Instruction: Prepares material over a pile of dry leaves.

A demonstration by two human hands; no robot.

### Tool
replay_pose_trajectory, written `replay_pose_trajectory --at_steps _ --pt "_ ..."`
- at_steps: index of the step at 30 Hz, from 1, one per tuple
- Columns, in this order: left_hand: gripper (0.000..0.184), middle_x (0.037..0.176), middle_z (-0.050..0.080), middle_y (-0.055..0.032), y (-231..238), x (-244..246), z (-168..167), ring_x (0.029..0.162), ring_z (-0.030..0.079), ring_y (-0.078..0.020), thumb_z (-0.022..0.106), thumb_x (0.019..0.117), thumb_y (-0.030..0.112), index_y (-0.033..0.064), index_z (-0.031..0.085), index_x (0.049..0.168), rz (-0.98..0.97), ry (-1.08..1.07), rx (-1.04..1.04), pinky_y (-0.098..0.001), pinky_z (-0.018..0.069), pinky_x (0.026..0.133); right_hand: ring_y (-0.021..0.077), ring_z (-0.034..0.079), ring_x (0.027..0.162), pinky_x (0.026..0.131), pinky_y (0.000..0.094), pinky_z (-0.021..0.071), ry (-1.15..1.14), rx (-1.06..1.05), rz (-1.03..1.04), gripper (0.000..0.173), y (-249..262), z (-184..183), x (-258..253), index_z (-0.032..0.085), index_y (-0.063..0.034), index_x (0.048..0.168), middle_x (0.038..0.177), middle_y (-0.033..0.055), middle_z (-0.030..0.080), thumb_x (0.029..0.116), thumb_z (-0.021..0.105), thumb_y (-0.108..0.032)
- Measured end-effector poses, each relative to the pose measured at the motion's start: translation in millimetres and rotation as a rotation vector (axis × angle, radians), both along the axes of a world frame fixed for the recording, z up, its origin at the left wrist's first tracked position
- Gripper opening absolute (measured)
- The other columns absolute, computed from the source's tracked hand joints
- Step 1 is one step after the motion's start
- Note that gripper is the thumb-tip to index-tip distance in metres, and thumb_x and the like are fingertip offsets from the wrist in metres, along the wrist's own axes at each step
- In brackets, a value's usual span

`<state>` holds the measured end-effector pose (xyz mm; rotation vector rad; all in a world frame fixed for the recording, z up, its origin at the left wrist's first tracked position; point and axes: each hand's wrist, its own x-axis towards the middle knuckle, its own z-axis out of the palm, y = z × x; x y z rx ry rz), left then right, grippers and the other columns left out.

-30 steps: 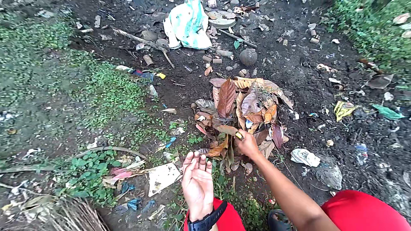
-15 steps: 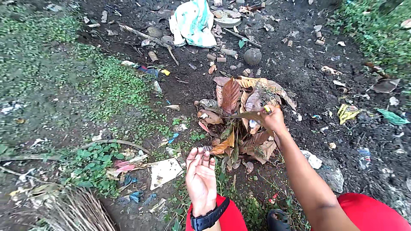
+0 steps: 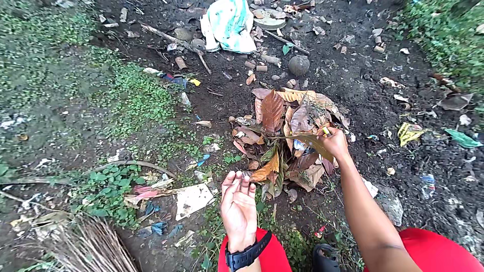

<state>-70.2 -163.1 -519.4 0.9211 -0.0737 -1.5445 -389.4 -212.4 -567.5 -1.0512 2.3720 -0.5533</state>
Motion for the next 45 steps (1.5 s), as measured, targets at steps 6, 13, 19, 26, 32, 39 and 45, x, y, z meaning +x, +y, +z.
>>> replay_pose_trajectory --at_steps 6,13,19,26,32,39,45 --pt "0.034 0.092 0.075 -0.002 0 -1 1 0.079 0.074 -0.0135 0.029 0.1055 0.008 0.0141 0.063 0.106 -0.006 -0.021 0.019 -0.0291 0.0622 0.067 0.0447 0.064 0.115 0.094 0.0676 0.0474 -0.04 0.344 0.116 0.03 13 -37 33 0.069 -0.0078 0.124 0.121 0.0244 0.068 0.0987 0.062 -0.022" --pt "0.032 0.102 0.073 -0.0004 1 1 5 0.086 0.073 -0.0127 0.034 0.1042 0.008 0.0143 0.061 0.119 -0.031 -0.124 0.102 -0.0302 0.061 0.069 0.0366 0.067 0.104 0.092 0.0602 0.0511 -0.467 0.25 0.187 0.044 40 -81 114 0.063 -0.0043 0.129 0.114 0.0214 0.068 0.0963 0.07 -0.033" --pt "0.03 0.102 0.073 0.001 3 3 10 0.086 0.072 -0.0115 0.034 0.1048 0.009 0.0152 0.06 0.118 -0.013 -0.163 0.126 -0.0291 0.06 0.069 0.0124 0.045 0.063 0.062 0.0305 0.0423 -0.773 0.089 0.088 0.03 48 -68 153 0.057 0.002 0.117 0.079 0.0042 0.048 0.1103 0.034 -0.015" --pt "0.036 0.131 0.062 -0.0036 4 2 11 0.114 0.062 -0.0127 0.039 0.1015 0.004 0.0083 0.052 0.135 -0.171 -0.338 0.189 -0.0329 0.053 0.09 0.0069 0.063 0.086 0.077 0.0236 0.0521 -1.099 -0.267 -0.08 0.039 53 -30 169 0.06 0.0093 0.122 0.11 0.0107 0.069 0.1087 0.027 -0.007" --pt "0.036 0.116 0.066 -0.0116 18 -8 4 0.106 0.065 -0.0084 0.045 0.1022 0.007 -0.0077 0.052 0.134 -0.578 -0.88 -0.252 -0.0249 0.0533 0.093 0.0128 0.055 0.127 0.106 0.028 0.0461 -1.251 -0.494 0.224 0.04 54 11 188 0.062 0.0127 0.124 0.144 0.019 0.054 0.1009 0.037 -0.01" --pt "0.037 0.103 0.065 -0.0061 27 0 23 0.084 0.068 -0.0072 0.038 0.1091 0.017 -0.0058 0.042 0.138 -0.579 -0.736 -0.169 -0.0279 0.0599 0.073 0.0094 0.061 0.118 0.099 0.0254 0.0523 -1.065 -0.52 0.346 0.03 67 24 207 0.072 0.0076 0.107 0.137 0.0162 0.06 0.0998 0.047 -0.007" --pt "0.028 0.081 0.055 0.0046 51 33 47 0.064 0.052 0.0006 0.043 0.1047 0.009 -0.0029 0.042 0.13 -0.084 -0.686 -0.253 -0.0177 0.0474 0.059 0.0103 0.063 0.122 0.102 0.0278 0.0515 -1.413 -0.368 0.523 0.051 60 19 258 0.065 -0.0005 0.127 0.131 0.0043 0.069 0.1056 0.043 -0.041"
